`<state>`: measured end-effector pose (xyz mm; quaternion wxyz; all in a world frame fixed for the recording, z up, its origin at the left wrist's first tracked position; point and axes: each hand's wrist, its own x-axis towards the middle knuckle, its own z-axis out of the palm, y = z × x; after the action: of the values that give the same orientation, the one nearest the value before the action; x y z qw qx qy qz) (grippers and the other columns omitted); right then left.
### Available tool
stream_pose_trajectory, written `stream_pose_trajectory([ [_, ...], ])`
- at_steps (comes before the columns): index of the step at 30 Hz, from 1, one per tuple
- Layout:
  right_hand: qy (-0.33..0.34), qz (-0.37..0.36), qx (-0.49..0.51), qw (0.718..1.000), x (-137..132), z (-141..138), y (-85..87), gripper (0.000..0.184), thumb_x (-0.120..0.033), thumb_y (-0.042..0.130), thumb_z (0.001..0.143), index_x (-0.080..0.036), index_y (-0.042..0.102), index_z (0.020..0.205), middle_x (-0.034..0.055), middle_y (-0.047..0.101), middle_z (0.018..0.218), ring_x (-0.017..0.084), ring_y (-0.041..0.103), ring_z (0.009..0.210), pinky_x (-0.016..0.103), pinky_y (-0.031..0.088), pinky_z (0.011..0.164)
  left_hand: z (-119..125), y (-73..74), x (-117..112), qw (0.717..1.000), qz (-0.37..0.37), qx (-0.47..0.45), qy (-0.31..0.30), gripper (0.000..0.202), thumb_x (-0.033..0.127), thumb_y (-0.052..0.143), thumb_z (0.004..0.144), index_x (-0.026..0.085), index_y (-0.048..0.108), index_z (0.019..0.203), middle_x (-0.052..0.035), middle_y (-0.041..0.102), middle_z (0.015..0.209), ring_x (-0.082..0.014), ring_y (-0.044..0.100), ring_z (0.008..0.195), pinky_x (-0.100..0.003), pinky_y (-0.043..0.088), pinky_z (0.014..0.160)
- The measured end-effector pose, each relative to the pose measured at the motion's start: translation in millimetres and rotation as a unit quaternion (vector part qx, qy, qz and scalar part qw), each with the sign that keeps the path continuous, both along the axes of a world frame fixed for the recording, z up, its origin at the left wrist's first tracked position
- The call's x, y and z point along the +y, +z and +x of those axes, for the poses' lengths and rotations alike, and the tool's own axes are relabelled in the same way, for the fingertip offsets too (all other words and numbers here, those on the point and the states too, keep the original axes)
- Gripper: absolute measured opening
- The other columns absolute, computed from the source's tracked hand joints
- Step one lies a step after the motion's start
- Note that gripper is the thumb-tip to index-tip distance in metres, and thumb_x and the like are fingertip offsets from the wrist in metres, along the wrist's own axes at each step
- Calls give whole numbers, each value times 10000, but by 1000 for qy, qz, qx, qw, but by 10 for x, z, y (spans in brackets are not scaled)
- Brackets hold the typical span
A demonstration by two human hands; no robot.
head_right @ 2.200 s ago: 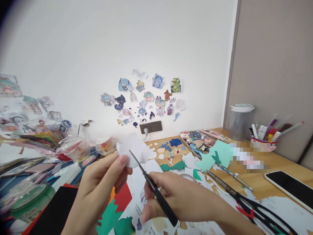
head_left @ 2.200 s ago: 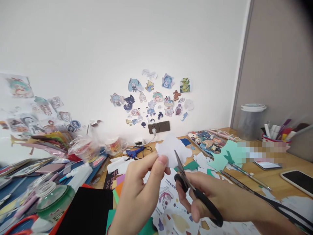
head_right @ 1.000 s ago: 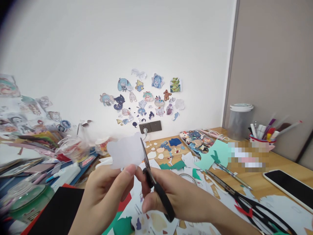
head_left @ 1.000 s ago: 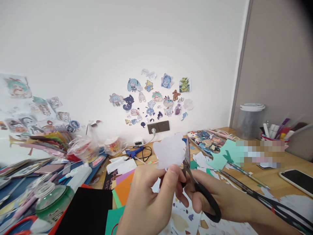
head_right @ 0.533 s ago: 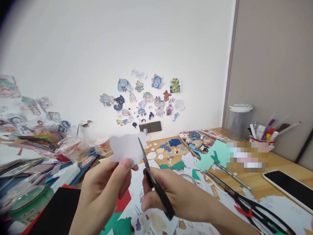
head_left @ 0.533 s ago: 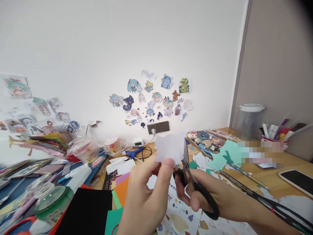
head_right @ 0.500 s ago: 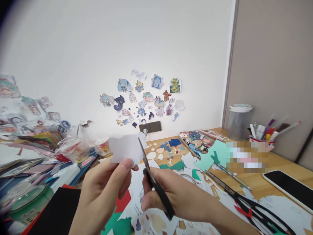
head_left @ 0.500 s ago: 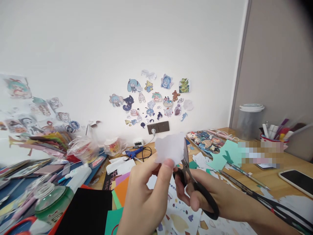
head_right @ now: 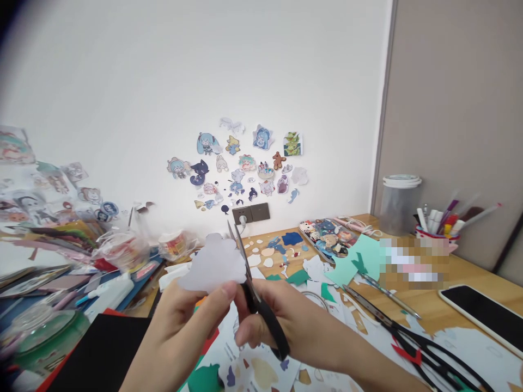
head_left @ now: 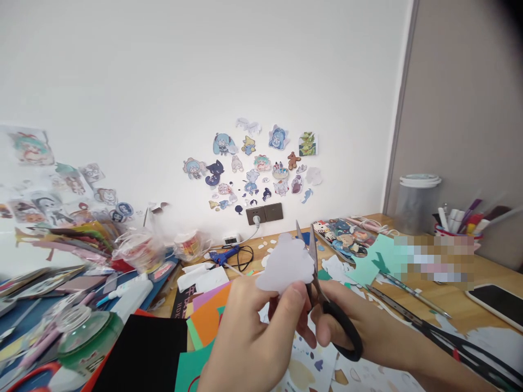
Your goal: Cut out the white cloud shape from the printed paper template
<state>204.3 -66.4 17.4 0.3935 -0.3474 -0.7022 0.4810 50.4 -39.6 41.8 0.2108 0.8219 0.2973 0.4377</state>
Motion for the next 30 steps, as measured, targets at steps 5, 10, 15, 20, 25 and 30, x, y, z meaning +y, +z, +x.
stream_pose_trajectory([
  [5,11,-44,19,999,-15,-5,92,301,-427,533,832,-190,426,680,-10,492,739,122,432,686,244,350,640,-18,-21,-31,998,-22,33,54,486,255,438,854,191,516,379,52,487,366,-71,456,453,-202,319,501],
  [10,26,-54,53,997,-32,-44,221,297,-409,556,821,-191,463,642,-42,413,622,110,419,639,228,377,657,-17,-16,-49,997,-59,56,18,430,289,422,869,208,610,491,37,555,447,-97,506,529,-210,332,557],
  [15,32,-22,92,995,-1,-53,135,353,-484,570,792,-183,503,619,-57,296,574,115,417,603,255,412,675,24,69,-57,992,-105,38,-61,476,246,360,891,184,498,439,48,530,477,-81,486,498,-217,304,528],
  [20,31,-20,88,995,10,-7,105,372,-530,562,776,-176,530,666,-47,405,586,114,460,622,252,425,682,-16,1,-41,986,-161,22,-34,458,355,363,886,196,538,495,41,487,460,-93,436,488,-220,317,538],
  [25,22,-4,52,998,-28,19,95,327,-512,548,799,-195,498,738,-47,451,657,97,463,637,221,426,671,-107,-125,-21,973,-223,-30,54,457,461,399,856,205,571,519,23,487,563,-108,484,607,-194,357,568],
  [30,18,-63,3,998,-68,4,103,165,-359,572,822,-210,510,855,-33,507,755,88,479,665,193,416,633,-98,-97,-3,973,-221,-48,35,475,399,373,867,197,502,457,32,476,494,-91,443,538,-173,354,537],
])
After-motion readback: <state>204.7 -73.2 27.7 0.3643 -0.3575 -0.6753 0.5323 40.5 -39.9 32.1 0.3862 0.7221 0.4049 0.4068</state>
